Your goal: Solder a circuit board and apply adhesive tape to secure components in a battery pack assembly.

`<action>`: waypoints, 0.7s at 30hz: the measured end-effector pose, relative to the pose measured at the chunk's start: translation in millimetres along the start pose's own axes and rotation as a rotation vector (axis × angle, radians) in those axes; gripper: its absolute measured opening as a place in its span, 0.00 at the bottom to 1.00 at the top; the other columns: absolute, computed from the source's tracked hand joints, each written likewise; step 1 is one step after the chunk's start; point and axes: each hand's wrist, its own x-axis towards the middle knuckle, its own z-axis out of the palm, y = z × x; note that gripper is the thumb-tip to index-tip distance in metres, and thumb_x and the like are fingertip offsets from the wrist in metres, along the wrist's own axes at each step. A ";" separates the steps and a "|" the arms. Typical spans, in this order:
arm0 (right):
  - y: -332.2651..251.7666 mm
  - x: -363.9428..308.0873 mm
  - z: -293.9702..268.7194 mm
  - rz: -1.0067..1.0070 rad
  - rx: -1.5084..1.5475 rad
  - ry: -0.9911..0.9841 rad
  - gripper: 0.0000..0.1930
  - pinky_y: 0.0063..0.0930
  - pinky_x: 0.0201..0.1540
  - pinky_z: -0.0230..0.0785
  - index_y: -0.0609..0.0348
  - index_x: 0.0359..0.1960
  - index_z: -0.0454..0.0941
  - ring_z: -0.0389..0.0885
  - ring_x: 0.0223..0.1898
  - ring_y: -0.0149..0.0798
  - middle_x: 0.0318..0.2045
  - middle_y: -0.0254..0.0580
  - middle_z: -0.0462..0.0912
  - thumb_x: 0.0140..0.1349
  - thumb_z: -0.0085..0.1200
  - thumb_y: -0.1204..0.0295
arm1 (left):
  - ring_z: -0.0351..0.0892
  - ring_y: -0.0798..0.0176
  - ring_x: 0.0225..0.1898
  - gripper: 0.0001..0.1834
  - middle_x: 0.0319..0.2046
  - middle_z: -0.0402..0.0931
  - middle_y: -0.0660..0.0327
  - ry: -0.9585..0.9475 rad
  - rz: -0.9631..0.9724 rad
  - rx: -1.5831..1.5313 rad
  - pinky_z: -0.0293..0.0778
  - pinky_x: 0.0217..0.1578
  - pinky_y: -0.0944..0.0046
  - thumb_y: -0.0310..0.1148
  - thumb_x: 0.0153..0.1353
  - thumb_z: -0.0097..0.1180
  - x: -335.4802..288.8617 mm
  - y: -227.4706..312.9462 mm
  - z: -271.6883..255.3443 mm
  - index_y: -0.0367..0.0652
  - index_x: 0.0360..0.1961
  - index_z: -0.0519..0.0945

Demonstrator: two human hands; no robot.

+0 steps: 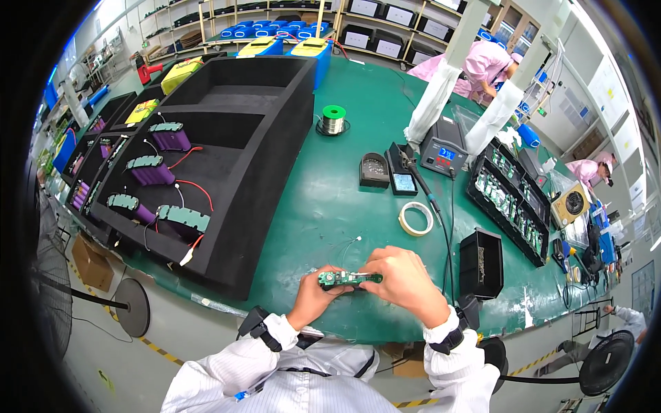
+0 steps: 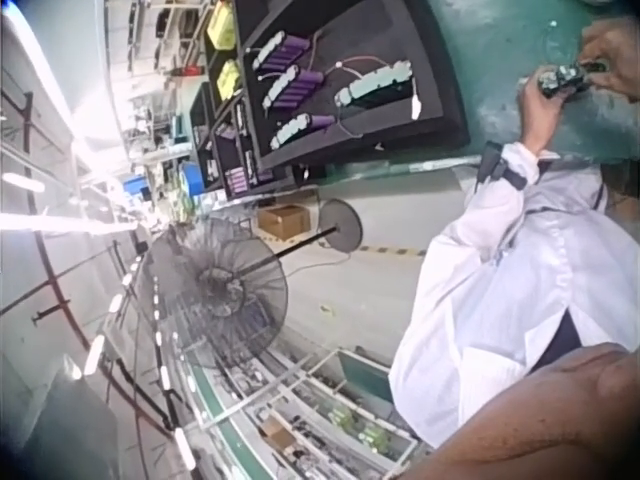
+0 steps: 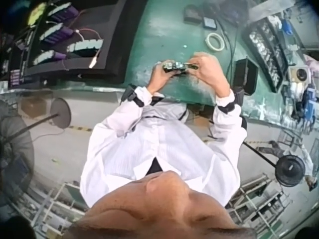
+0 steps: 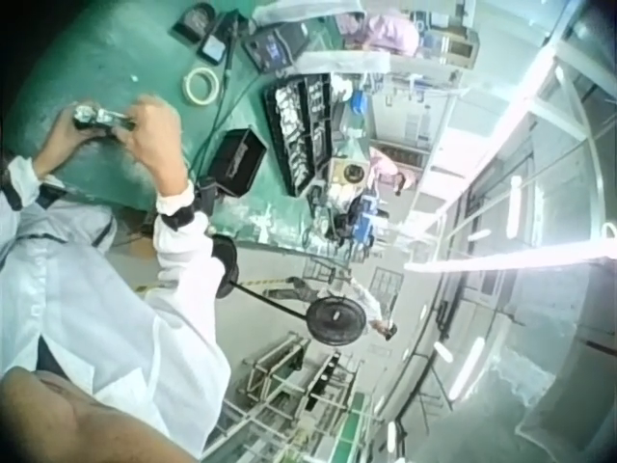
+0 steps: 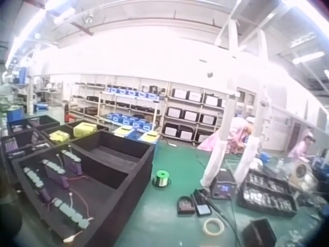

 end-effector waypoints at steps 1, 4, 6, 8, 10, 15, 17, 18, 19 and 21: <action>1.8 -0.7 1.5 0.013 0.037 -0.002 0.13 0.40 0.40 0.75 0.55 0.35 0.88 0.81 0.37 0.47 0.31 0.38 0.83 0.45 0.72 0.70 | 0.83 0.73 0.36 0.13 0.33 0.86 0.63 -0.023 -0.014 0.006 0.78 0.39 0.68 0.22 0.55 0.71 0.6 -1.8 -0.5 0.38 0.40 0.83; 4.5 -0.5 4.2 0.012 0.053 -0.010 0.13 0.41 0.40 0.75 0.55 0.36 0.88 0.82 0.38 0.47 0.32 0.38 0.83 0.47 0.72 0.70 | 0.83 0.70 0.42 0.21 0.40 0.85 0.62 -0.051 0.015 -0.039 0.78 0.45 0.67 0.22 0.53 0.73 1.4 -1.4 -0.5 0.39 0.47 0.80; 1.0 -4.5 9.7 0.019 0.033 0.015 0.13 0.41 0.40 0.75 0.54 0.36 0.88 0.81 0.37 0.46 0.32 0.37 0.82 0.47 0.72 0.70 | 0.82 0.68 0.47 0.27 0.44 0.84 0.60 -0.056 0.054 -0.090 0.77 0.48 0.66 0.23 0.52 0.74 1.0 -2.2 -0.7 0.39 0.53 0.77; -1.7 -7.7 13.5 0.025 0.017 0.036 0.12 0.41 0.40 0.75 0.54 0.37 0.88 0.81 0.37 0.46 0.33 0.37 0.82 0.48 0.72 0.70 | 0.78 0.64 0.54 0.39 0.51 0.79 0.58 -0.043 0.203 -0.188 0.75 0.56 0.64 0.22 0.50 0.76 0.6 -7.0 -2.1 0.40 0.62 0.68; -5.0 -9.8 13.5 0.024 -0.034 0.090 0.13 0.40 0.40 0.75 0.54 0.37 0.88 0.81 0.37 0.45 0.34 0.36 0.82 0.48 0.72 0.70 | 0.77 0.64 0.55 0.41 0.52 0.78 0.56 -0.071 0.164 -0.197 0.74 0.58 0.63 0.22 0.50 0.75 -0.3 -9.2 -2.7 0.39 0.63 0.65; -4.9 -12.5 13.2 0.033 -0.021 0.095 0.14 0.40 0.40 0.74 0.55 0.39 0.87 0.81 0.37 0.44 0.34 0.37 0.82 0.48 0.72 0.71 | 0.80 0.65 0.51 0.30 0.48 0.81 0.58 -0.051 0.101 -0.323 0.76 0.54 0.64 0.25 0.53 0.74 -2.4 -5.7 1.1 0.39 0.54 0.71; -8.4 -14.4 7.0 0.029 -0.002 0.100 0.15 0.39 0.39 0.74 0.55 0.40 0.87 0.81 0.36 0.44 0.34 0.38 0.81 0.48 0.72 0.72 | 0.80 0.65 0.50 0.27 0.47 0.81 0.58 -0.045 0.094 -0.292 0.76 0.53 0.65 0.25 0.54 0.73 -0.9 -9.3 1.1 0.39 0.53 0.72; -13.6 -16.3 -1.2 0.065 0.121 0.147 0.15 0.37 0.37 0.73 0.56 0.42 0.87 0.79 0.33 0.42 0.33 0.38 0.81 0.50 0.70 0.74 | 0.81 0.66 0.49 0.25 0.46 0.81 0.59 -0.042 0.088 -0.263 0.76 0.52 0.66 0.24 0.56 0.72 -0.6 -9.7 2.3 0.39 0.51 0.73; -15.2 -17.7 -6.4 0.104 0.244 0.195 0.15 0.35 0.35 0.72 0.57 0.43 0.86 0.78 0.31 0.40 0.33 0.39 0.81 0.51 0.68 0.77 | 0.81 0.66 0.49 0.25 0.46 0.81 0.59 -0.047 0.084 -0.267 0.76 0.52 0.66 0.24 0.56 0.72 -0.6 -10.0 2.4 0.39 0.51 0.73; -5.4 -25.1 -14.2 0.187 0.284 0.205 0.15 0.33 0.33 0.71 0.57 0.44 0.86 0.76 0.29 0.39 0.32 0.39 0.81 0.52 0.64 0.79 | 0.80 0.68 0.47 0.21 0.45 0.82 0.60 -0.047 0.092 -0.285 0.76 0.50 0.66 0.23 0.57 0.70 -0.2 -8.9 0.3 0.38 0.48 0.74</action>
